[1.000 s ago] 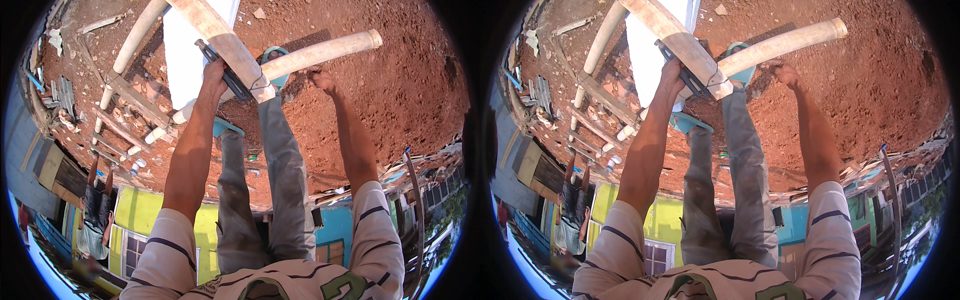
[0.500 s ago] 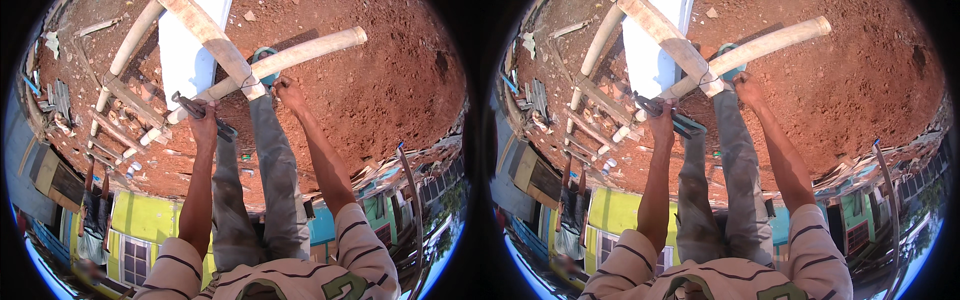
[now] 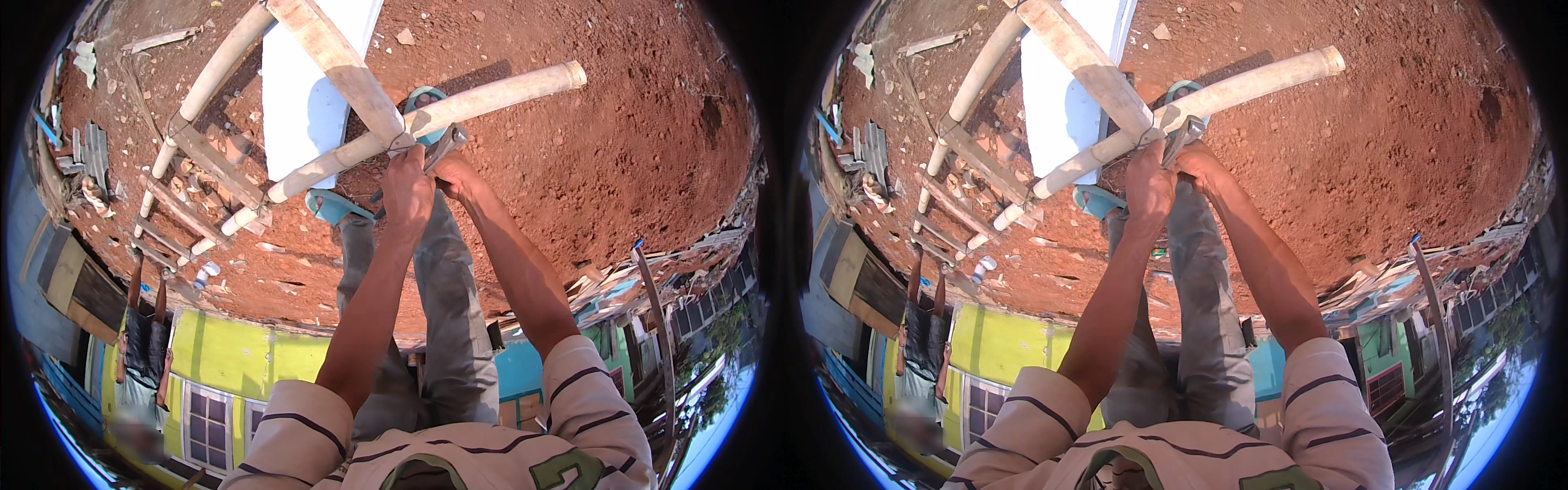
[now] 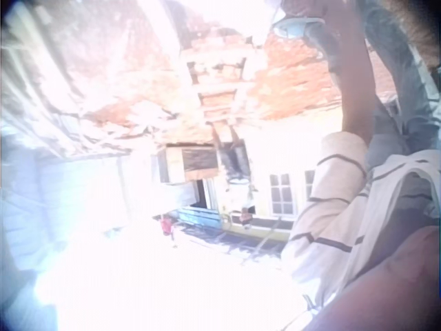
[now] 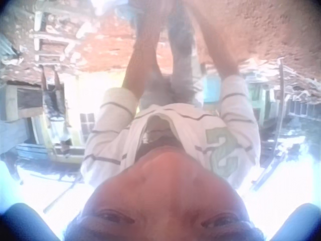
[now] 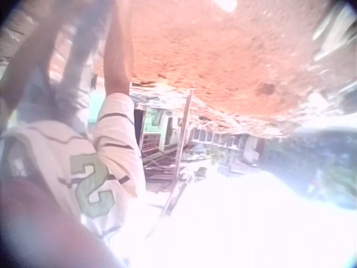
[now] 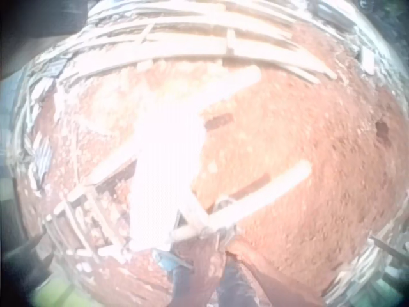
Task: The person constructs a wooden ladder by using pliers to twist wire around joints between bamboo poles and wooden rungs, then moves the assembly around the construction site.
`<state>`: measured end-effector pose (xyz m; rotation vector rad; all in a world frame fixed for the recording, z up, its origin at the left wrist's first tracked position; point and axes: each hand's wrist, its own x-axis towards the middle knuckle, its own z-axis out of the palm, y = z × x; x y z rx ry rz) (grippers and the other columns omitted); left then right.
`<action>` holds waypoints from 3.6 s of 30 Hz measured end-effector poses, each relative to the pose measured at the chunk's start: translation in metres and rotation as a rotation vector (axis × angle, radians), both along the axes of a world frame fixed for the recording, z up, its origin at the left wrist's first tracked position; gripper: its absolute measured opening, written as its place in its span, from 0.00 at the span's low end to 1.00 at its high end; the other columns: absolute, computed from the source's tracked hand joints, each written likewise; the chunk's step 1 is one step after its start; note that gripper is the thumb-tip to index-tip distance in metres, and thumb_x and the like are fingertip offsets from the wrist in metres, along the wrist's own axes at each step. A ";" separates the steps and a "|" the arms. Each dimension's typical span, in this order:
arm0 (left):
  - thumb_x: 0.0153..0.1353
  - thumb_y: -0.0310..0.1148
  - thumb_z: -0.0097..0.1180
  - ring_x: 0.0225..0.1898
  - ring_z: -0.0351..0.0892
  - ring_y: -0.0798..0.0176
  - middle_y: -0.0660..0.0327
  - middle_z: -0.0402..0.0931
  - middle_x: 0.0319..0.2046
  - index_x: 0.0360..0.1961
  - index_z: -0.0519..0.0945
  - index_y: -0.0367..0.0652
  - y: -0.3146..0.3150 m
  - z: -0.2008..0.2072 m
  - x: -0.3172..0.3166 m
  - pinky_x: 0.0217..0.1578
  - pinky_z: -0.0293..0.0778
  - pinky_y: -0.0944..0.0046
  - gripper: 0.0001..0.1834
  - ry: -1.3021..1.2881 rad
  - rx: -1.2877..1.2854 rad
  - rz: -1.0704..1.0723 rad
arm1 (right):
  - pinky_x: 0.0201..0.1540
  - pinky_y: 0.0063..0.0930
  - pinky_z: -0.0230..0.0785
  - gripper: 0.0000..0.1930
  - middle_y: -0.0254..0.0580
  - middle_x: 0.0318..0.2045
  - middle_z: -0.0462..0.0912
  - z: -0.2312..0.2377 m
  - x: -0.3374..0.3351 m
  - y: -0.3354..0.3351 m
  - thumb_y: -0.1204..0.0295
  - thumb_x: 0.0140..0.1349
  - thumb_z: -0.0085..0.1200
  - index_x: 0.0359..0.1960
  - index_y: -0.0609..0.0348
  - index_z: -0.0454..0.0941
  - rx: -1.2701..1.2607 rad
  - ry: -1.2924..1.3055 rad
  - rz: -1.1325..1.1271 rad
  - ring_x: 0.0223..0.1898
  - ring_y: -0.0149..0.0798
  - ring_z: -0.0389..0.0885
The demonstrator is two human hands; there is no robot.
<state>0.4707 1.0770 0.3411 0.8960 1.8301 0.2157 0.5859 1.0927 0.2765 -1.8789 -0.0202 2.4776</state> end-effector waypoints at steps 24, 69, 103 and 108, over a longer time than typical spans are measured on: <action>0.53 0.31 0.61 0.30 0.78 0.38 0.44 0.79 0.26 0.38 0.79 0.35 -0.020 -0.035 -0.015 0.33 0.72 0.48 0.13 0.010 -0.031 0.044 | 0.29 0.23 0.65 0.08 0.34 0.26 0.79 -0.034 0.019 0.041 0.74 0.53 0.51 0.33 0.63 0.81 0.230 0.397 0.673 0.27 0.29 0.73; 0.62 0.48 0.53 0.24 0.72 0.66 0.61 0.78 0.24 0.37 0.82 0.38 0.132 -0.011 -0.075 0.28 0.68 0.67 0.21 -0.018 -0.112 -0.091 | 0.24 0.31 0.68 0.12 0.34 0.16 0.73 0.002 -0.032 -0.034 0.65 0.68 0.41 0.30 0.55 0.74 -0.162 -0.102 -0.577 0.18 0.35 0.72; 0.68 0.49 0.47 0.35 0.71 0.70 0.59 0.79 0.39 0.41 0.76 0.41 0.018 0.034 0.038 0.36 0.64 0.68 0.20 -0.607 -0.196 1.074 | 0.41 0.56 0.68 0.22 0.58 0.36 0.79 0.162 0.058 0.063 0.72 0.56 0.53 0.52 0.56 0.61 0.655 -0.412 1.127 0.38 0.64 0.78; 0.65 0.51 0.51 0.29 0.76 0.71 0.60 0.80 0.36 0.42 0.76 0.38 -0.022 -0.038 0.031 0.27 0.65 0.71 0.24 -0.596 -0.604 1.216 | 0.36 0.52 0.70 0.14 0.54 0.33 0.78 0.143 0.086 0.098 0.73 0.60 0.50 0.48 0.58 0.68 0.814 -0.360 1.509 0.33 0.58 0.79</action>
